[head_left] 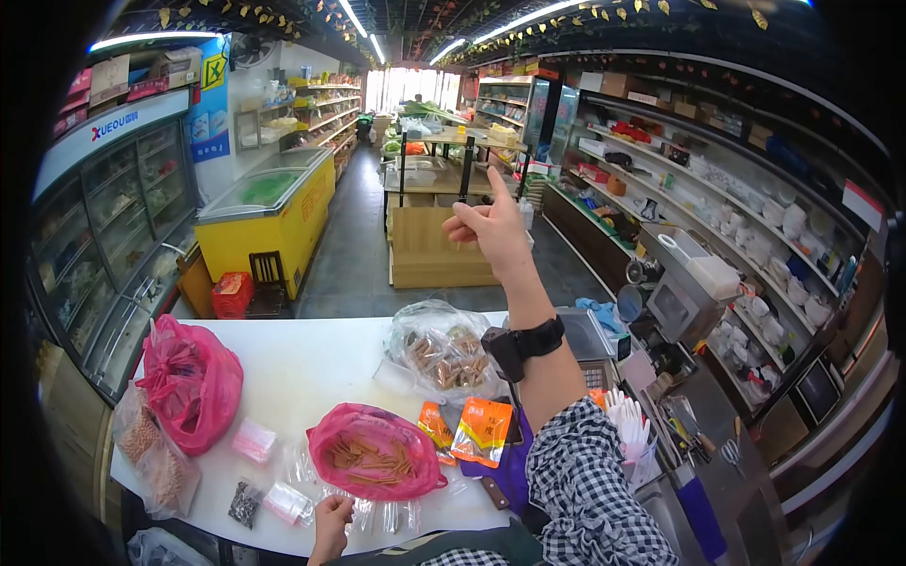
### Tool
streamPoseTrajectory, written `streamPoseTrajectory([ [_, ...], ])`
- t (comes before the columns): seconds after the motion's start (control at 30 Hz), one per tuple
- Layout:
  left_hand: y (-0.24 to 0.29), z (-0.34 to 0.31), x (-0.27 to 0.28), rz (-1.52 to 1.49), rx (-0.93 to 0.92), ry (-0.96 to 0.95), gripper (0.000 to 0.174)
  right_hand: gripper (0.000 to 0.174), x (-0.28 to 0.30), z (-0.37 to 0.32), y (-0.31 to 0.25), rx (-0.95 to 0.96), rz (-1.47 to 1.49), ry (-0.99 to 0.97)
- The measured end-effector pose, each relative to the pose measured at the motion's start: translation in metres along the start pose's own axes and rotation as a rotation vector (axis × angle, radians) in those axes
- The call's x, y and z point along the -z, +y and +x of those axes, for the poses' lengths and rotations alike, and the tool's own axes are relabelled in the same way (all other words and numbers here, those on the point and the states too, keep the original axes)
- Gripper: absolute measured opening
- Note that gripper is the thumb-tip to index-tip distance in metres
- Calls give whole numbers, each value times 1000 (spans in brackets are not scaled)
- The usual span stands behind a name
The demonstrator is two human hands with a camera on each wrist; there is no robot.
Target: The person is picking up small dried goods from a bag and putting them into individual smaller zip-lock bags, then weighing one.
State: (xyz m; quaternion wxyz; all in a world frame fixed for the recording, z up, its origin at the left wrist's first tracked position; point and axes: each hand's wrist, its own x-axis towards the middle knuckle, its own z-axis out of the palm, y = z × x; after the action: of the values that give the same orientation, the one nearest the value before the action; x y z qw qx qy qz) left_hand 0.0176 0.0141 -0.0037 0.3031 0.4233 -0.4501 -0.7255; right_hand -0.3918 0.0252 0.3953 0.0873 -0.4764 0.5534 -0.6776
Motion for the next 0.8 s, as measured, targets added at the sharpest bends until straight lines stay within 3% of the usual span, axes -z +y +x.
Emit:
streamPoseTrajectory([
  [0.8,-11,-8,5,10,27,12,4,86,-8,-30,19,-58,99,-41],
])
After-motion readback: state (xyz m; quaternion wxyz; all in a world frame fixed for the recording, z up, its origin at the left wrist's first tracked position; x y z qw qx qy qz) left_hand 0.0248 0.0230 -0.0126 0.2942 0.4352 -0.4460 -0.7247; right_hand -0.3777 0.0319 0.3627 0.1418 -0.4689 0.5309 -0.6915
